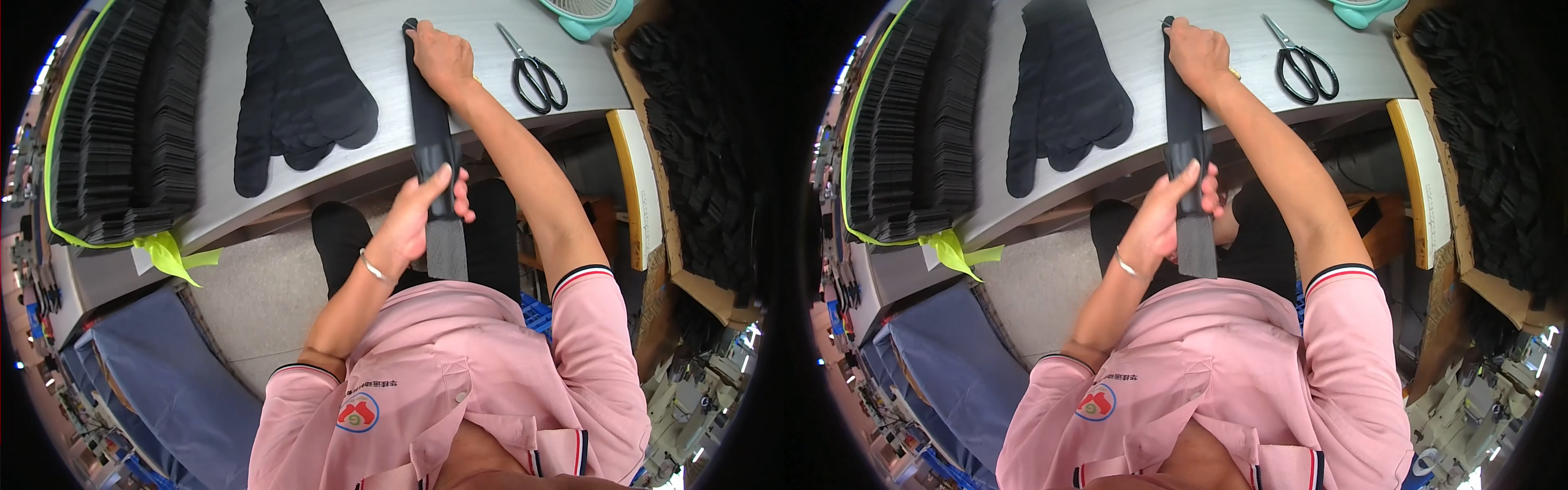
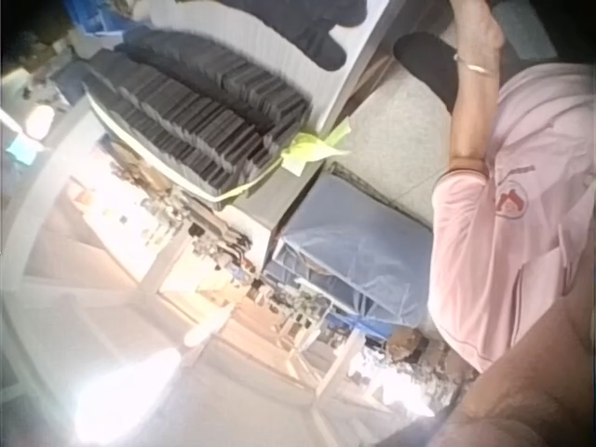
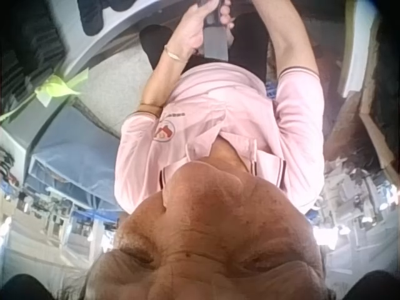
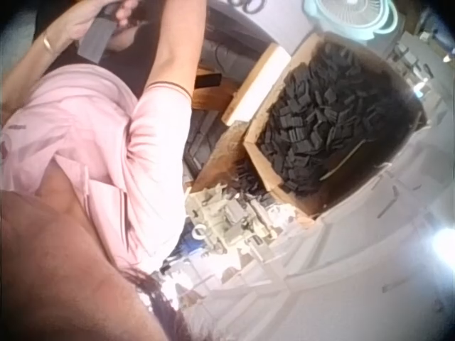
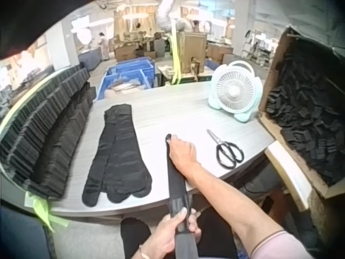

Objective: Assembling glove components by sliding fabric sleeves over internal padding inserts and stacking the completed pieces on a workbench.

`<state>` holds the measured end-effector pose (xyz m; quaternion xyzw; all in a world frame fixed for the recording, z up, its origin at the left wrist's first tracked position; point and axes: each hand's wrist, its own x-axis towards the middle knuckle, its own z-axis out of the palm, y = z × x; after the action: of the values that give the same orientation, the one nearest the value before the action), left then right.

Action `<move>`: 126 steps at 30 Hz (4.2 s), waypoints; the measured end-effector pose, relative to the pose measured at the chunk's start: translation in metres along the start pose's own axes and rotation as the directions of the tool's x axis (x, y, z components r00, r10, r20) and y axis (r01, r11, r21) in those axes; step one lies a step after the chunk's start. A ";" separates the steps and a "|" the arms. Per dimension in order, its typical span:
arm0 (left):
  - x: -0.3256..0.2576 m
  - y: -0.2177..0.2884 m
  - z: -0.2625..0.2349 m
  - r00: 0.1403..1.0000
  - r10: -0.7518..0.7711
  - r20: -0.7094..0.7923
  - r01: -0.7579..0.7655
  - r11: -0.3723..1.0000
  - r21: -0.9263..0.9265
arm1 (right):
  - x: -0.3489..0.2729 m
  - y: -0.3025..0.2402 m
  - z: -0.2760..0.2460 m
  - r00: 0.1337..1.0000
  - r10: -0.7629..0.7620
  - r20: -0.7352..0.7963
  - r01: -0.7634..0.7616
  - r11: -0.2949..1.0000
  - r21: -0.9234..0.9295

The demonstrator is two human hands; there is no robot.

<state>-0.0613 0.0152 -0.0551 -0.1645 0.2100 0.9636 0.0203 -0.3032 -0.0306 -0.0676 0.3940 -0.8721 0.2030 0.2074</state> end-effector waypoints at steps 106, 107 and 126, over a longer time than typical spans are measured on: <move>-0.009 -0.022 -0.013 0.823 0.463 -0.328 -0.287 0.838 0.464 | -0.191 -0.023 -0.133 0.709 0.278 0.648 -0.701 0.186 0.689; -0.011 -0.021 -0.010 0.821 0.471 -0.322 -0.297 0.834 0.464 | -0.192 -0.023 -0.139 0.658 0.190 0.729 -0.744 0.020 0.667; 0.109 0.049 0.012 0.773 0.328 0.543 -0.178 -0.709 0.682 | -0.193 -0.001 -0.159 0.508 0.090 0.857 -0.814 -0.274 0.512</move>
<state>-0.1728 -0.0280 -0.0606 -0.0168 0.9660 0.1835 -0.1816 -0.1540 0.1677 -0.0362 0.0433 -0.5532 0.6843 -0.4731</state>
